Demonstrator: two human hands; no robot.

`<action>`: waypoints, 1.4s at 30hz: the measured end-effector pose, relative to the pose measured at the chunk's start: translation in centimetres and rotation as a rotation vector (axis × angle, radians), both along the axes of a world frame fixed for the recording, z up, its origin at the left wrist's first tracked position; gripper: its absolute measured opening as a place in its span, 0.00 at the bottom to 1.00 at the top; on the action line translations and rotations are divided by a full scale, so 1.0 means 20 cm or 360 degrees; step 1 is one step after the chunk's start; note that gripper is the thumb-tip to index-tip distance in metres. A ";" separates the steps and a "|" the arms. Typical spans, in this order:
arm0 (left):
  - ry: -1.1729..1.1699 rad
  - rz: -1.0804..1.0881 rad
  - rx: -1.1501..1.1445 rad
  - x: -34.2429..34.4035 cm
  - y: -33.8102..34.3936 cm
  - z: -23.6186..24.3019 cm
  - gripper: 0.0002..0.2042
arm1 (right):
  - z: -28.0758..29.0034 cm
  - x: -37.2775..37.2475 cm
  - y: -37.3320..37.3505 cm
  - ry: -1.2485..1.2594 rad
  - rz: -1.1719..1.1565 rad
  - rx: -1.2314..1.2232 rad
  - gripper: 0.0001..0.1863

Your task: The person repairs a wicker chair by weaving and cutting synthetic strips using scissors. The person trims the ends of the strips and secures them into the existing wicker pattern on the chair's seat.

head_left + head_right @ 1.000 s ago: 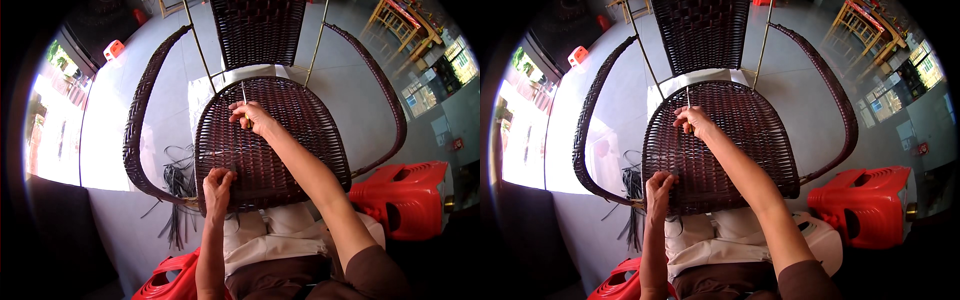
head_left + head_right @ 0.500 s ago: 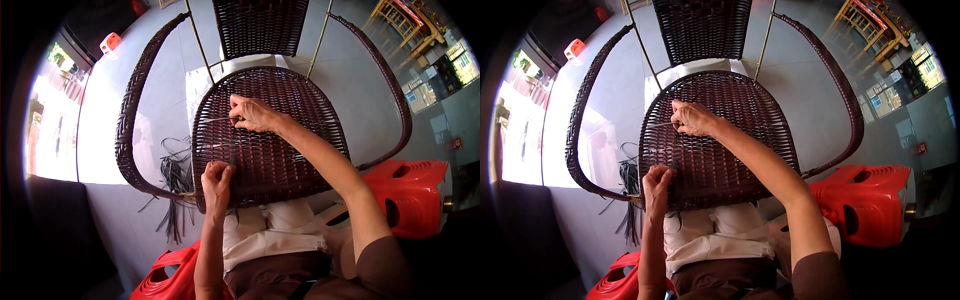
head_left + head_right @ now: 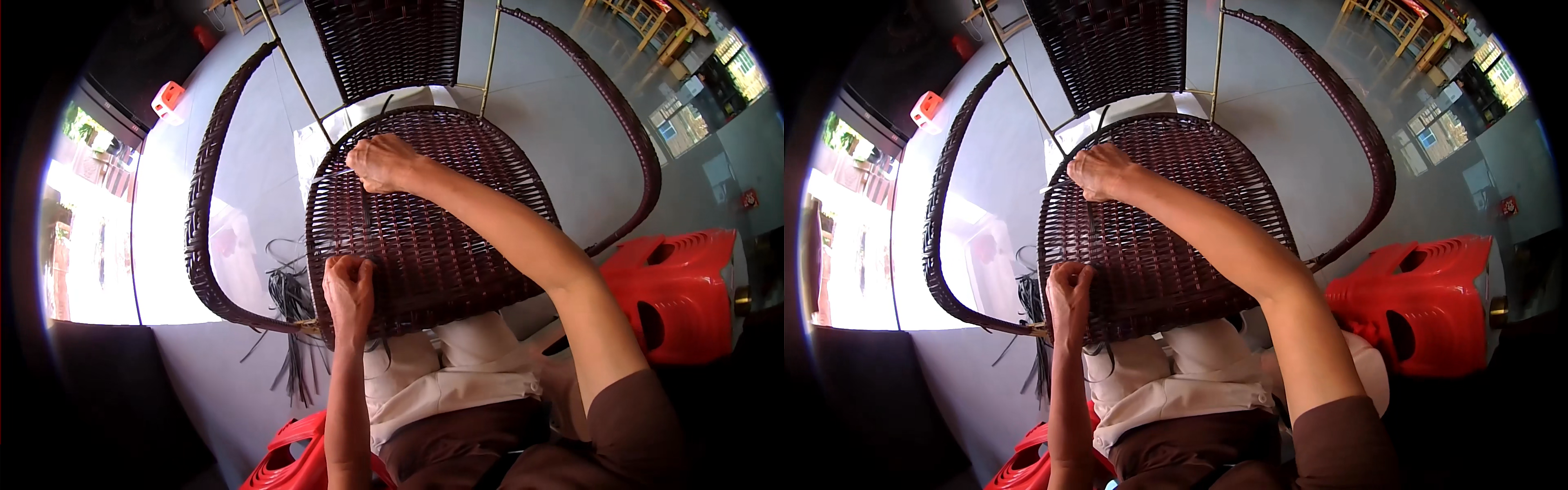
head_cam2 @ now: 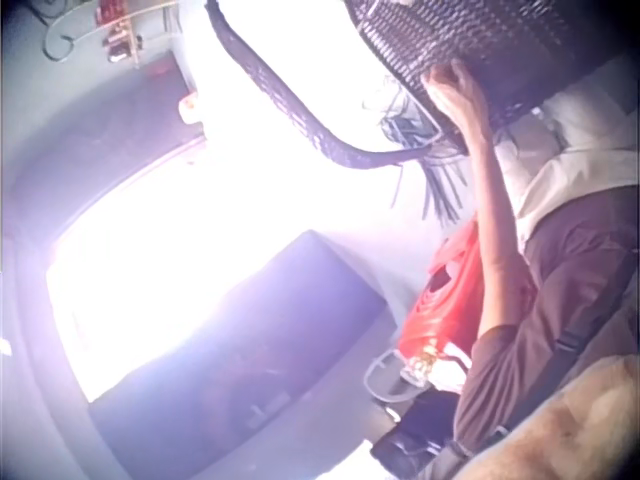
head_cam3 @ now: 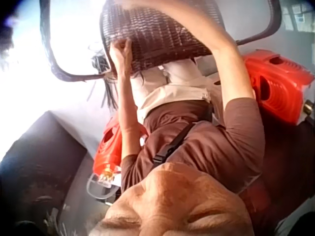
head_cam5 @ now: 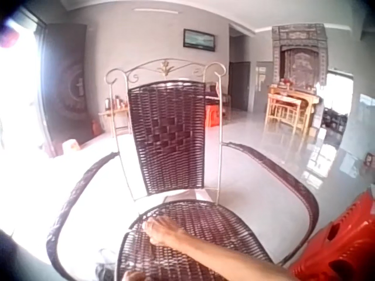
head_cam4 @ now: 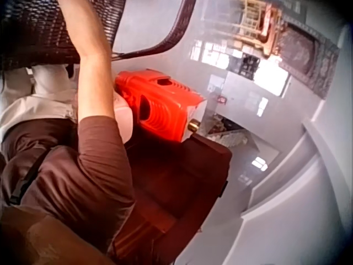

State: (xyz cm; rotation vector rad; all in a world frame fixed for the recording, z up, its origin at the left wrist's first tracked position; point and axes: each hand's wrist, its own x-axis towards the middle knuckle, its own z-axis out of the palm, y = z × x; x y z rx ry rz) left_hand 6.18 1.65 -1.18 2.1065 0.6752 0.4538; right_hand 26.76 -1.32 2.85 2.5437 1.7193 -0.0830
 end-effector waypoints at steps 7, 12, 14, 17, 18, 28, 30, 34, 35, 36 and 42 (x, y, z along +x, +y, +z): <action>0.0105 0.0066 -0.0067 0.05 -0.02 0.02 0.09 | 0.02 0.02 0.03 -0.0071 0.0030 0.0120 0.03; -0.0044 0.0028 0.0057 0.02 0.00 -0.02 0.08 | 0.10 0.01 0.06 -0.0084 -0.0012 0.0018 0.12; 0.0012 0.0073 0.0028 0.03 -0.01 -0.02 0.07 | 0.09 0.02 0.07 -0.0041 -0.0042 -0.0006 0.12; 0.0044 0.0115 0.0006 0.04 -0.02 -0.01 0.06 | 0.09 0.05 0.07 -0.0101 -0.0053 -0.0008 0.10; 0.0044 0.0134 -0.0017 0.04 -0.02 -0.01 0.07 | 0.09 0.06 0.08 -0.0103 -0.0051 -0.0008 0.10; -0.0127 0.0092 0.0459 0.08 0.02 -0.07 0.08 | 0.20 0.07 0.07 -0.0293 0.0014 0.0160 0.06; -0.0017 0.0107 -0.0254 0.08 0.06 -0.06 0.07 | 0.18 0.10 0.07 -0.0293 -0.0003 0.0219 0.06; -0.0091 -0.0094 -0.0375 0.05 0.10 -0.09 0.05 | 0.19 0.11 0.09 -0.0291 0.0034 0.0295 0.05; -0.0076 -0.0091 -0.0376 0.04 0.11 -0.09 0.05 | 0.19 0.09 0.10 -0.0318 0.0038 0.0334 0.05; -0.0076 -0.0085 -0.0377 0.04 0.11 -0.09 0.05 | 0.19 0.08 0.11 -0.0316 0.0043 0.0334 0.05; -0.0126 -0.0124 -0.0234 0.04 0.12 -0.14 0.05 | 0.20 0.07 0.12 -0.0385 0.0051 0.0350 0.05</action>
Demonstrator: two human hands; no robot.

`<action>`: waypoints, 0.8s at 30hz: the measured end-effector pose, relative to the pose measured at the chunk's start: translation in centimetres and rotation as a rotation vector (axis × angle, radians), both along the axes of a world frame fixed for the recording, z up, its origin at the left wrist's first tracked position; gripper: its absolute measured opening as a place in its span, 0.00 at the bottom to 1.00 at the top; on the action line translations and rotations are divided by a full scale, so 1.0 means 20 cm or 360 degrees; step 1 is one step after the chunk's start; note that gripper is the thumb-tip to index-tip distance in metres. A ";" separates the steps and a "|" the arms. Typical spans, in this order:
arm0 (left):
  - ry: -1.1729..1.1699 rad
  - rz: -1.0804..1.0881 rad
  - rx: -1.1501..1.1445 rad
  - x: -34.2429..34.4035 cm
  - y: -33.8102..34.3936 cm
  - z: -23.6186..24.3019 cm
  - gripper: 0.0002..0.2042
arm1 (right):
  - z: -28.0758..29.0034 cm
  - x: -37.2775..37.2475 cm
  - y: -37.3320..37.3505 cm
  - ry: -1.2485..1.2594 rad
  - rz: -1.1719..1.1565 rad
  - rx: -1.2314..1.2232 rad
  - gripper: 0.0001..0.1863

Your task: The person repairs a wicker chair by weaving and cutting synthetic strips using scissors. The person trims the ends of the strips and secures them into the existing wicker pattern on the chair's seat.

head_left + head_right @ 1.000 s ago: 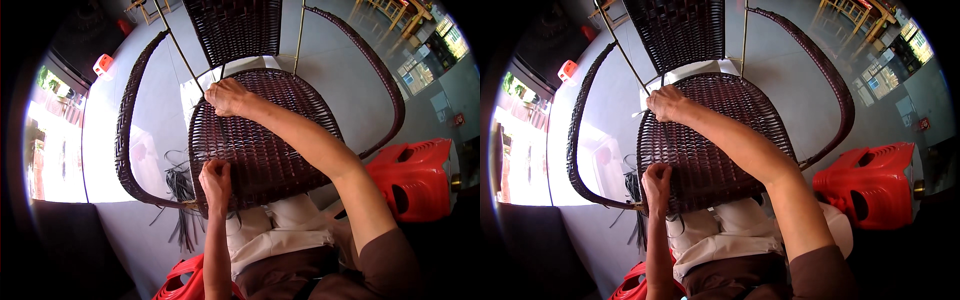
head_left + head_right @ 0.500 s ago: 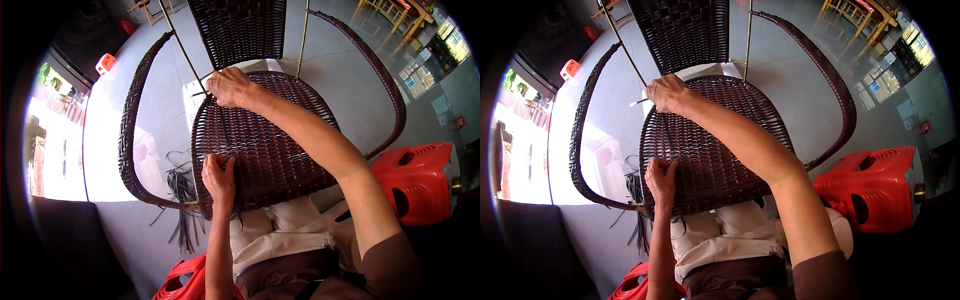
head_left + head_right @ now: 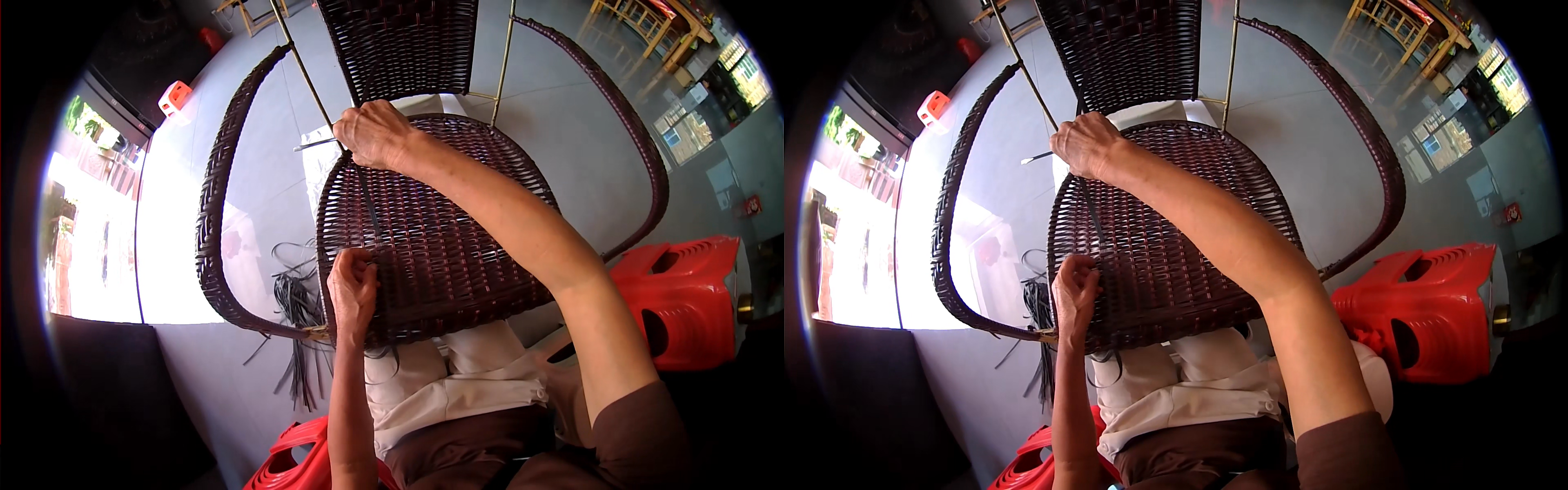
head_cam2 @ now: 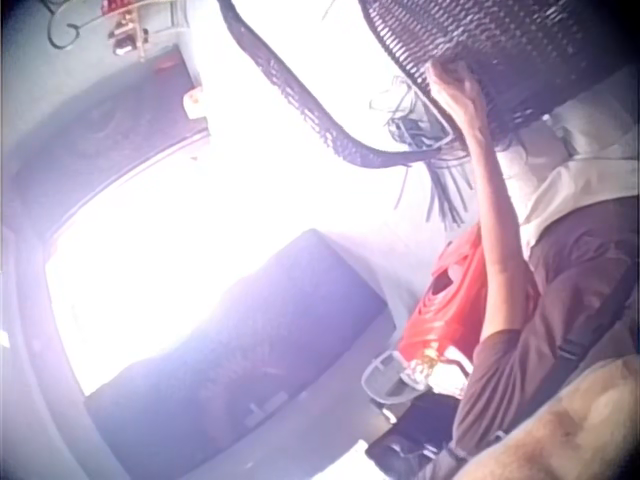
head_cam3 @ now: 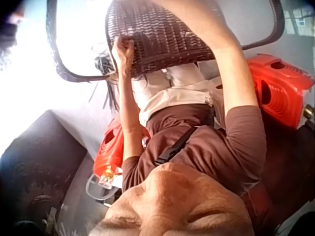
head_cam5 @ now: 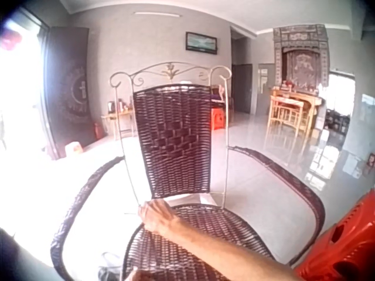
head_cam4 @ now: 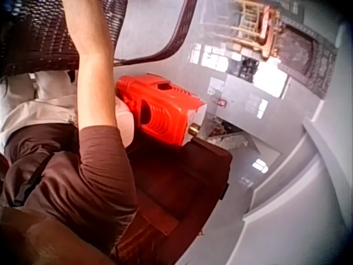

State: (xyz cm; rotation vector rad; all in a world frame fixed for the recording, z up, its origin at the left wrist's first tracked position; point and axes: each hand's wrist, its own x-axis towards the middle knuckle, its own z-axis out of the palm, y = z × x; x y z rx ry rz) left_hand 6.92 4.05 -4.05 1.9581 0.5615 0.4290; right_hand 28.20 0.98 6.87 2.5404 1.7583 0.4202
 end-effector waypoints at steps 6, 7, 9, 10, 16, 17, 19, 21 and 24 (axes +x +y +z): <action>-0.0057 0.0041 0.0249 0.10 0.00 0.10 0.10 | 0.04 -0.05 -0.03 0.0017 0.0103 0.0137 0.03; -0.0062 0.0030 0.0253 0.14 0.00 0.15 0.10 | 0.05 -0.05 -0.05 0.0007 0.0116 0.0191 0.02; -0.0101 0.0006 0.0284 0.20 0.05 0.12 0.10 | 0.08 -0.08 -0.07 -0.0001 0.0179 0.0246 0.02; -0.0135 -0.0043 0.0311 0.22 0.06 0.10 0.10 | 0.08 -0.08 -0.08 0.0005 0.0189 0.0240 0.02; 0.0012 -0.0157 0.0353 0.27 0.10 0.08 0.07 | 0.05 -0.07 -0.11 -0.0014 0.0160 0.0339 0.03; 0.0021 -0.0147 0.0404 0.27 0.09 0.07 0.07 | 0.05 -0.06 -0.11 0.0020 0.0141 0.0338 0.03; 0.0036 -0.0141 0.0451 0.25 0.07 0.05 0.07 | 0.02 -0.05 -0.11 0.0012 0.0129 0.0427 0.02; 0.0095 -0.0028 0.0232 0.25 0.06 0.04 0.08 | -0.01 -0.03 -0.13 -0.0002 0.0121 0.0459 0.02; 0.0032 0.0027 -0.0135 0.22 0.06 0.05 0.09 | 0.00 -0.05 -0.13 0.0030 0.0095 0.0391 0.01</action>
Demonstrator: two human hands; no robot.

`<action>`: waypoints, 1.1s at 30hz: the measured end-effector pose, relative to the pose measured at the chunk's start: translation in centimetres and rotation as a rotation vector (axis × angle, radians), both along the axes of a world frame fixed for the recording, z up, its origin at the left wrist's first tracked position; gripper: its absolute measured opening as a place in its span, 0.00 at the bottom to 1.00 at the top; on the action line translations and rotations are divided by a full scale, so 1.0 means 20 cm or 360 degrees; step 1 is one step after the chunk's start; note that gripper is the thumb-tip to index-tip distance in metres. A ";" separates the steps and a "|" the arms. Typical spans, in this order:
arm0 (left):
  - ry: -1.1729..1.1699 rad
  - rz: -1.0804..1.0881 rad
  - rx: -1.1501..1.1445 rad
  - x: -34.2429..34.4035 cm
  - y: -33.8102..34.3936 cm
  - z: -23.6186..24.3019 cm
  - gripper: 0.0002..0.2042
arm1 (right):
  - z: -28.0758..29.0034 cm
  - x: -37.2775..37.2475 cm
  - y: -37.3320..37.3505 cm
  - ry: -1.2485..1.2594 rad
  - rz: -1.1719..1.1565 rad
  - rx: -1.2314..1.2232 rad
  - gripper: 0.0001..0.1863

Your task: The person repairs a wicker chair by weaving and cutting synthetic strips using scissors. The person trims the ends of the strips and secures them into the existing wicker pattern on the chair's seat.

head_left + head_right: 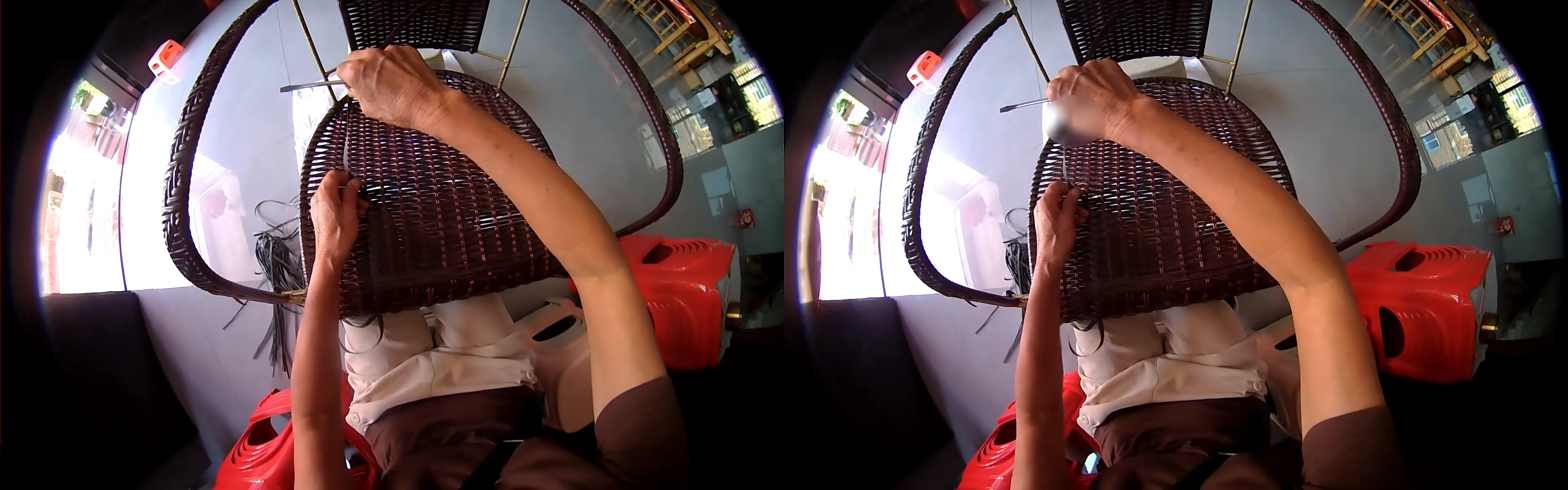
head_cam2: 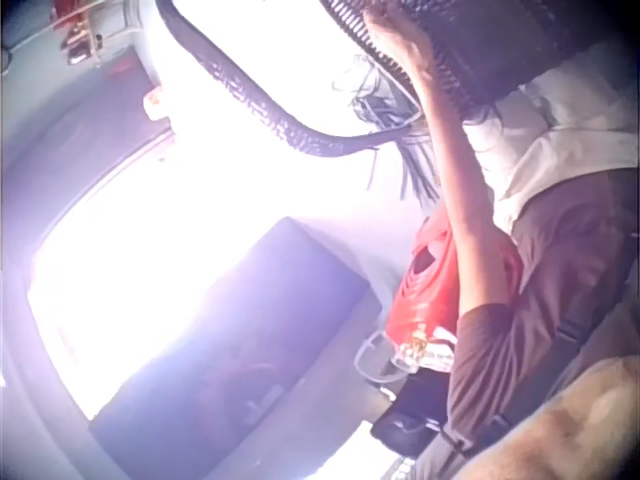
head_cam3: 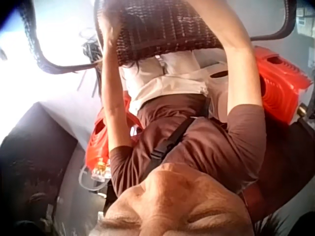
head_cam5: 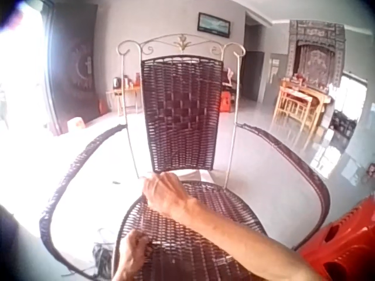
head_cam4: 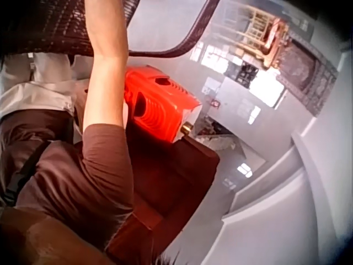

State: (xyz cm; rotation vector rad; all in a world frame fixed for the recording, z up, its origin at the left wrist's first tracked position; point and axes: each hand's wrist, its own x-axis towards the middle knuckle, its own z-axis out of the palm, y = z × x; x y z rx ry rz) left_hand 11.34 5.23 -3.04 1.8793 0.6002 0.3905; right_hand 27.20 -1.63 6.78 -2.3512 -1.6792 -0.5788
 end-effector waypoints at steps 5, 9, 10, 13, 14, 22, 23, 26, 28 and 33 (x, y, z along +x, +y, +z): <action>-0.0020 0.0029 -0.0216 0.02 0.02 0.02 0.09 | -0.03 0.04 -0.02 0.0003 -0.0014 0.0133 0.03; -0.0027 -0.0032 0.0307 0.06 -0.02 0.07 0.10 | -0.08 0.10 -0.05 0.0042 -0.0087 0.0212 0.04; -0.0022 -0.0024 0.0310 0.07 0.01 0.05 0.10 | -0.08 0.10 -0.05 0.0053 -0.0077 0.0286 0.04; 0.0051 -0.0071 0.0395 0.08 0.05 0.04 0.10 | -0.09 0.10 -0.05 0.0109 -0.0098 0.0243 0.04; 0.0048 -0.0073 0.0389 0.09 0.06 0.03 0.10 | -0.10 0.10 -0.06 0.0114 -0.0104 0.0233 0.05; -0.0060 0.0094 -0.0354 0.12 0.08 0.01 0.09 | -0.15 -0.05 -0.19 0.0221 -0.0005 0.0892 0.16; -0.0039 0.0050 -0.0210 0.15 0.08 0.02 0.10 | -0.15 -0.10 -0.22 0.0224 -0.0046 0.1022 0.16; -0.0075 -0.0083 0.0015 0.19 0.09 0.13 0.11 | -0.24 -0.25 -0.32 0.0737 -0.0247 0.1003 0.11; -0.0167 -0.0078 0.0156 0.23 0.12 0.14 0.10 | -0.30 -0.31 -0.34 0.1551 -0.0228 0.0936 0.05; -0.0361 -0.0039 0.0081 0.21 0.11 0.24 0.10 | -0.37 -0.32 -0.24 0.2410 -0.0366 0.0668 0.08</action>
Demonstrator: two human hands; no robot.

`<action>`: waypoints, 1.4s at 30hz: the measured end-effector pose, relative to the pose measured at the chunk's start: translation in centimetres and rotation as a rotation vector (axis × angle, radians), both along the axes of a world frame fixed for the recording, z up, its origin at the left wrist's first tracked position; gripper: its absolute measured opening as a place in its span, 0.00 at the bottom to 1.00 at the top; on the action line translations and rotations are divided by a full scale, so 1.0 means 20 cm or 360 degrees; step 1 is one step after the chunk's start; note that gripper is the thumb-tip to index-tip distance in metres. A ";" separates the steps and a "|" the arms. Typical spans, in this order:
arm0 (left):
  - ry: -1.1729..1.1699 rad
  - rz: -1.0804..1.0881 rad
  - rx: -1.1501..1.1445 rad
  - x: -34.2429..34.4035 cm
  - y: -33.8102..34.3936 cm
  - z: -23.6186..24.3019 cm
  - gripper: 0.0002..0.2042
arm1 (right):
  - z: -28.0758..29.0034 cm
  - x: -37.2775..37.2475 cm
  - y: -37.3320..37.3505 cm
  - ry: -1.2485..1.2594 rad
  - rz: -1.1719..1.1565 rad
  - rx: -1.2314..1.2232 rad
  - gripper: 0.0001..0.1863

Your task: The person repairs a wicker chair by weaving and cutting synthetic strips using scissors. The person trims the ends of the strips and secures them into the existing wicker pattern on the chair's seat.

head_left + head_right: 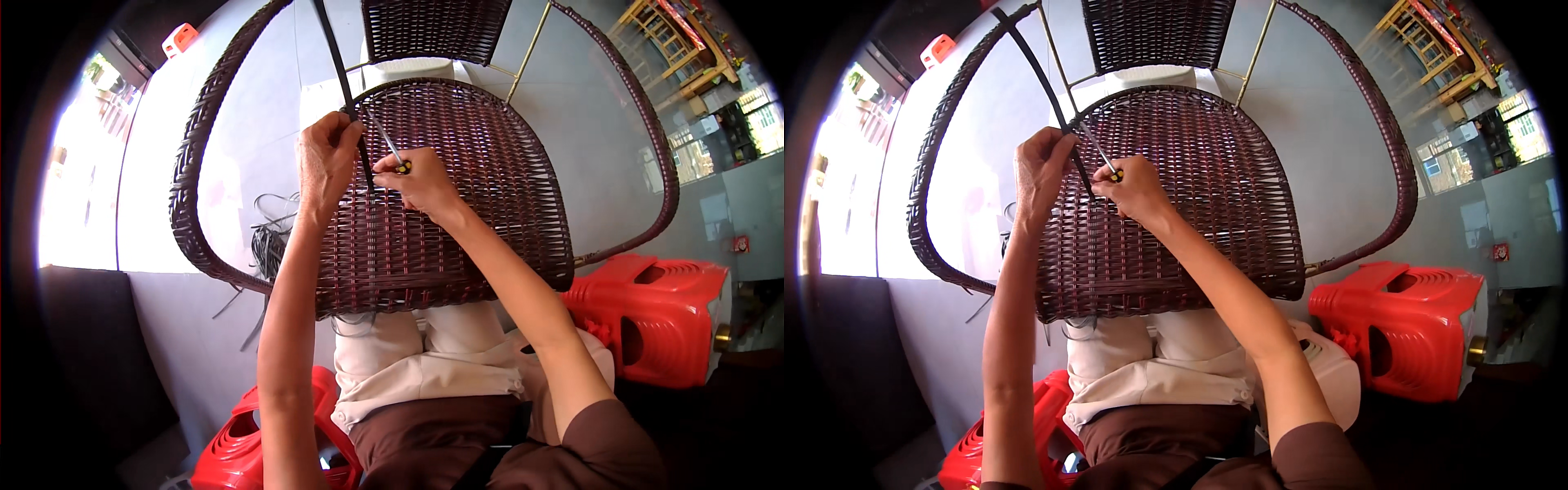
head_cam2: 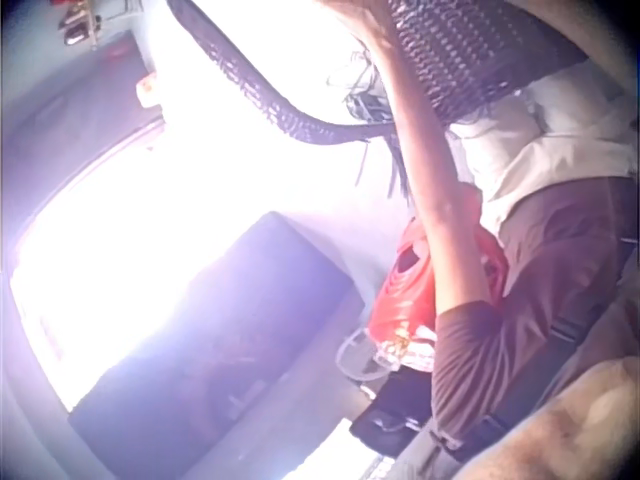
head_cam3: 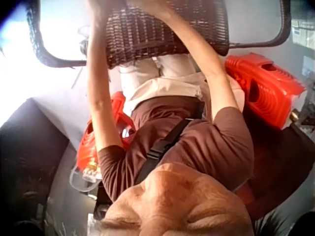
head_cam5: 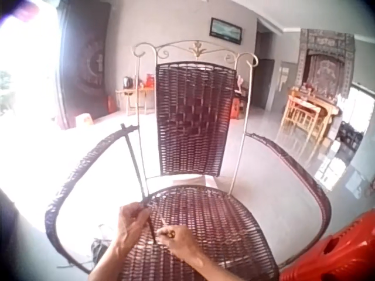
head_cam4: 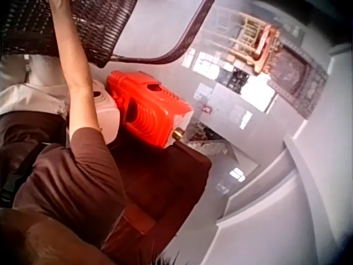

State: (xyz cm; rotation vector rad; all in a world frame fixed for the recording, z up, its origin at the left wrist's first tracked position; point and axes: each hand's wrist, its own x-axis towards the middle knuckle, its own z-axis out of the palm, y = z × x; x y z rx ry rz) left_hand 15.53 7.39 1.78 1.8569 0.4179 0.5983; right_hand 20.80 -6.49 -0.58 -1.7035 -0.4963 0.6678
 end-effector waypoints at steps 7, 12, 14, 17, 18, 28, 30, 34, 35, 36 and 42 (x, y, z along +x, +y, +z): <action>-0.0103 0.0136 -0.0042 -0.21 -0.04 0.08 0.08 | -0.09 -0.04 0.08 0.0029 0.0073 0.0087 0.07; -0.0196 0.0252 -0.0323 -0.64 -0.25 0.01 0.07 | -0.13 -0.01 0.05 0.0089 -0.0040 -0.0043 0.05; -0.0112 0.0321 -0.0276 -0.86 -0.35 -0.13 0.06 | -0.16 -0.01 0.05 0.0117 -0.0047 0.0017 0.05; 0.0260 0.0404 -0.0065 -1.08 -0.51 -0.26 0.05 | -0.17 -0.03 0.07 0.0080 -0.0044 0.0012 0.05; 0.0284 0.0397 0.0043 -1.11 -0.55 -0.31 0.06 | -0.16 -0.04 0.07 0.0063 -0.0039 -0.0028 0.05; 0.0566 0.0155 -0.0206 -1.10 -0.55 -0.27 0.06 | -0.14 -0.04 0.06 0.0031 -0.0078 -0.0012 0.05; 0.0724 0.0014 -0.0563 -1.13 -0.51 -0.14 0.09 | -0.12 -0.04 0.07 0.0025 -0.0116 -0.0006 0.05; 0.0865 -0.0184 -0.0880 -1.26 -0.47 -0.03 0.10 | -0.06 -0.04 0.11 -0.0150 -0.0052 -0.0032 0.06; 0.0857 -0.0232 -0.0917 -1.29 -0.47 -0.01 0.10 | -0.06 -0.03 0.11 -0.0176 -0.0070 -0.0034 0.05; 0.0891 -0.0283 -0.0923 -1.30 -0.47 0.03 0.09 | -0.07 -0.02 0.11 -0.0190 -0.0083 -0.0026 0.05; 0.0874 -0.0388 -0.0885 -1.38 -0.46 0.06 0.08 | 0.04 0.20 0.16 -0.0377 -0.0348 0.0035 0.04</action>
